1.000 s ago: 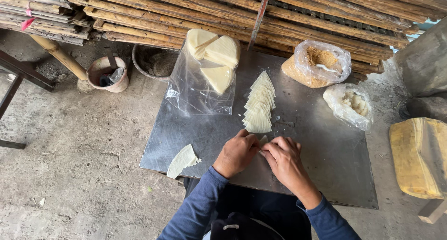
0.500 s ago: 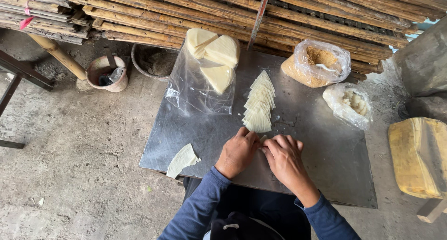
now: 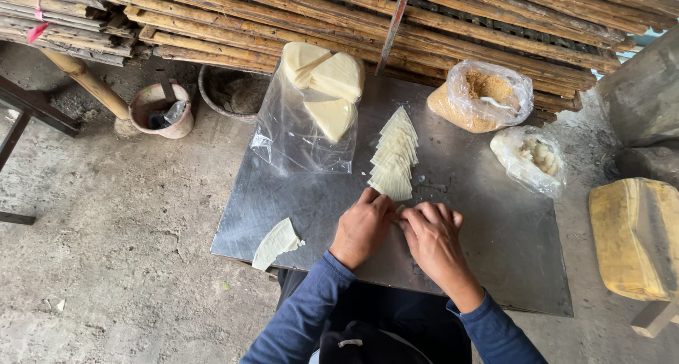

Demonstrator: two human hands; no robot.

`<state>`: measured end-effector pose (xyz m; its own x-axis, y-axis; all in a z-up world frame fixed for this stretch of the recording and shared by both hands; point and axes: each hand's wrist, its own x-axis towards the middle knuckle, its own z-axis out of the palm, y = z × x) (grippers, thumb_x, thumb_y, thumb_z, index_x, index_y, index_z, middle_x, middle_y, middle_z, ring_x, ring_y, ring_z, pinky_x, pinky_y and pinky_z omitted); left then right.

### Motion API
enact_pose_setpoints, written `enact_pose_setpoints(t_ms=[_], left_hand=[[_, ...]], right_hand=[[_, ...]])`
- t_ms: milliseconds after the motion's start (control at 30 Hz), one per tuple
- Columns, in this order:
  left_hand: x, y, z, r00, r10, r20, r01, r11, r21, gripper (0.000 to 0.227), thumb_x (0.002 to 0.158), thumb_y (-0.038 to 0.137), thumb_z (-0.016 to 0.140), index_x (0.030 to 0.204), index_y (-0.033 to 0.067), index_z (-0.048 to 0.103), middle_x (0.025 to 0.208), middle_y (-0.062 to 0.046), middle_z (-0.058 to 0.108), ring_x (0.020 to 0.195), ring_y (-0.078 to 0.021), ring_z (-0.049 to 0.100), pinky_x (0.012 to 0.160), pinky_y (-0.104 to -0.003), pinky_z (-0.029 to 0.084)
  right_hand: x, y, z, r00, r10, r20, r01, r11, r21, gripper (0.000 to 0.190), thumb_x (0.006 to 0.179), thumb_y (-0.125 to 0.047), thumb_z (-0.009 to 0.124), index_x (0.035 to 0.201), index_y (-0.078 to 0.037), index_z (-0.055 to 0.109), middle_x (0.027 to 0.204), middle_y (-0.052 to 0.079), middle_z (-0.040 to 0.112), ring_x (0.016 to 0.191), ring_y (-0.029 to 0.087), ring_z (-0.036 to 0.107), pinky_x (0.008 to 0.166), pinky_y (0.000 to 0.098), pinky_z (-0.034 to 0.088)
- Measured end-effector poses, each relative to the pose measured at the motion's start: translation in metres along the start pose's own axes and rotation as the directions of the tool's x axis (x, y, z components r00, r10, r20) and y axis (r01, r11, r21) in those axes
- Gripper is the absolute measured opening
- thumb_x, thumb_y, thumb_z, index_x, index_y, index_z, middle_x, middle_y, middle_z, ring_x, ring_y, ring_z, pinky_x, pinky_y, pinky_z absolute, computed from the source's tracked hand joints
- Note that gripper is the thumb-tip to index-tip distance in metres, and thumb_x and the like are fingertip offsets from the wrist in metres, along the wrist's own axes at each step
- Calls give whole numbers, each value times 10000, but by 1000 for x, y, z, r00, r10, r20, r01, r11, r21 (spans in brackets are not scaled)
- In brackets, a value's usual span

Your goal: The person repeatedly scoops a granular filling from a plastic bag with a small spoon and places it onto thin triangular wrappers. They fold each wrapper over the filling and stack the finished items on the metal table.

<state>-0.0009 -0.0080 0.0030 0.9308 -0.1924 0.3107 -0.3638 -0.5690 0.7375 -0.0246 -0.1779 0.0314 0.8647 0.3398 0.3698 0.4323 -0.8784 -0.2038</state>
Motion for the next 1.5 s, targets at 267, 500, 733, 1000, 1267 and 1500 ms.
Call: enact_pose_setpoints(t_ms=[267, 500, 733, 1000, 1267, 1500], left_hand=[[0, -4, -1, 994, 106, 19, -107, 992, 61, 120, 916, 218, 701, 983, 120, 721, 987, -87, 664, 862, -306, 703, 742, -406, 580], [-3, -6, 2, 988, 150, 22, -152, 983, 105, 101, 920, 180, 678, 976, 98, 691, 968, -94, 634, 908, -297, 686, 767, -400, 574], [-27, 5, 2, 989, 118, 90, -131, 978, 163, 127, 924, 195, 669, 966, 78, 690, 961, -102, 630, 885, -291, 678, 747, -398, 571], [-23, 13, -14, 993, 45, -108, -57, 992, -113, 173, 938, 77, 668, 1106, 46, 698, 991, -140, 650, 857, -344, 689, 752, -410, 582], [-22, 21, -27, 979, -23, -204, -31, 965, -260, 172, 948, 41, 656, 1116, 18, 683, 1026, -169, 654, 891, -375, 691, 754, -418, 566], [-24, 20, -25, 982, -36, -185, -13, 966, -257, 175, 952, 22, 640, 1121, 12, 683, 1019, -173, 651, 878, -367, 691, 757, -416, 567]], right_hand=[[-2, 4, 2, 1000, 7, -28, -4, 995, 96, 171, 933, -184, 660, 1087, -112, 678, 978, 2, 669, 968, 217, 596, 907, 433, 334], [-4, 4, 3, 999, 42, 24, -43, 998, 55, 115, 937, -194, 672, 1044, -153, 680, 943, 10, 655, 953, 225, 598, 893, 418, 338], [-29, -13, -14, 1000, -26, 13, 26, 1000, -3, 165, 899, -204, 690, 1055, -152, 695, 957, -15, 666, 965, 191, 598, 890, 421, 338], [-20, -28, -14, 998, -62, -19, 54, 959, -279, 517, 861, -398, 693, 1261, -71, 668, 1247, 90, 653, 1176, 270, 534, 990, 474, 314], [-6, -23, -11, 996, 22, 91, 2, 966, -258, 641, 851, -502, 665, 1336, -84, 621, 1329, 95, 576, 1224, 274, 481, 988, 507, 286], [-55, -49, -21, 995, -47, 87, 58, 990, -127, 717, 864, -511, 627, 1382, -22, 551, 1384, 141, 541, 1252, 298, 468, 985, 522, 288]])
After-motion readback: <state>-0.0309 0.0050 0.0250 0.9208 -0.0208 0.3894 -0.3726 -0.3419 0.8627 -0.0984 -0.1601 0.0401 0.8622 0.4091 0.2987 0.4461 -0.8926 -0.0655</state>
